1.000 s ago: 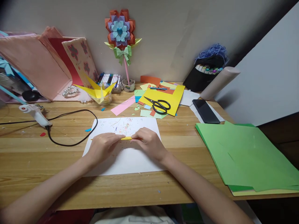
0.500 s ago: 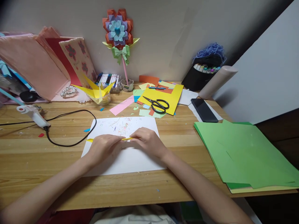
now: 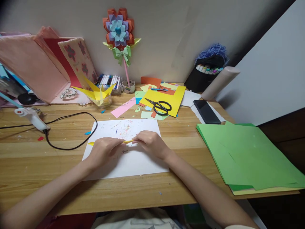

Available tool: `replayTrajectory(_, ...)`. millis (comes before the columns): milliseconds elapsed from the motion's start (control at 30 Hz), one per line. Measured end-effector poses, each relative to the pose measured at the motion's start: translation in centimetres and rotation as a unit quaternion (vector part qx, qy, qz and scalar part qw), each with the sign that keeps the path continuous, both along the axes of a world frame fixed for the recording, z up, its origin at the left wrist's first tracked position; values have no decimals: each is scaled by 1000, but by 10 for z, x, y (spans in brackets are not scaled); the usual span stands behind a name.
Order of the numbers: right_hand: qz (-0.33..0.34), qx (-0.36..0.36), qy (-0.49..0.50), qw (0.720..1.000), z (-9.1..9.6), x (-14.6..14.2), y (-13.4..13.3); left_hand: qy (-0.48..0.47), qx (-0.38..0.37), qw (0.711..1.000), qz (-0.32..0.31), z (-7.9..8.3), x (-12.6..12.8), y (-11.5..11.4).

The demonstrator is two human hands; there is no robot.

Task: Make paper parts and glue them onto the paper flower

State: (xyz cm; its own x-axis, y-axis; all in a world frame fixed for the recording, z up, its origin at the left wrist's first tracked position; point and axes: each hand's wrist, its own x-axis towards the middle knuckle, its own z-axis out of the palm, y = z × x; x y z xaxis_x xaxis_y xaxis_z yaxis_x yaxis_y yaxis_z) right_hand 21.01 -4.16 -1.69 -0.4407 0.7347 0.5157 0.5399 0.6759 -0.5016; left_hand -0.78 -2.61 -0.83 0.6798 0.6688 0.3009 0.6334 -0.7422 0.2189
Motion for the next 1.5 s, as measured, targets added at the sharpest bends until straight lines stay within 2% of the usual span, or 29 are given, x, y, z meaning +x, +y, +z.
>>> replayTrajectory(133, -25, -51, 28, 998, 5, 10, 4, -13, 16, 1000, 2, -2, -3, 4)
replayTrajectory(233, -36, -56, 46, 997, 7, 15, 6, -18, 22, 1000, 2, -3, -6, 7)
replayTrajectory(500, -31, -5, 27, 999, 2, 13, 5, -25, 56, 998, -2, -3, -7, 8)
replayTrajectory(800, -53, 78, -52, 994, 5, 13, 6, -41, 81, 996, -3, 0, -5, 8)
replayTrajectory(967, -59, 93, -72, 991, 6, 20, 8, -40, 89, 995, -5, 0, -7, 11)
replayTrajectory(1067, -49, 103, -96, 989, 9, 22, 9, -43, 86, 995, -7, -1, -6, 11)
replayTrajectory(1167, -66, 126, -120, 983, 11, 14, 6, -59, 94, 994, -19, -6, -5, 9)
replayTrajectory(1333, -38, 150, -119, 981, 0, -8, -4, -75, 114, 990, -43, -16, 2, 1)
replayTrajectory(1500, -39, 138, -115, 983, -10, -11, -4, -70, 88, 994, 2, -17, 7, -3)
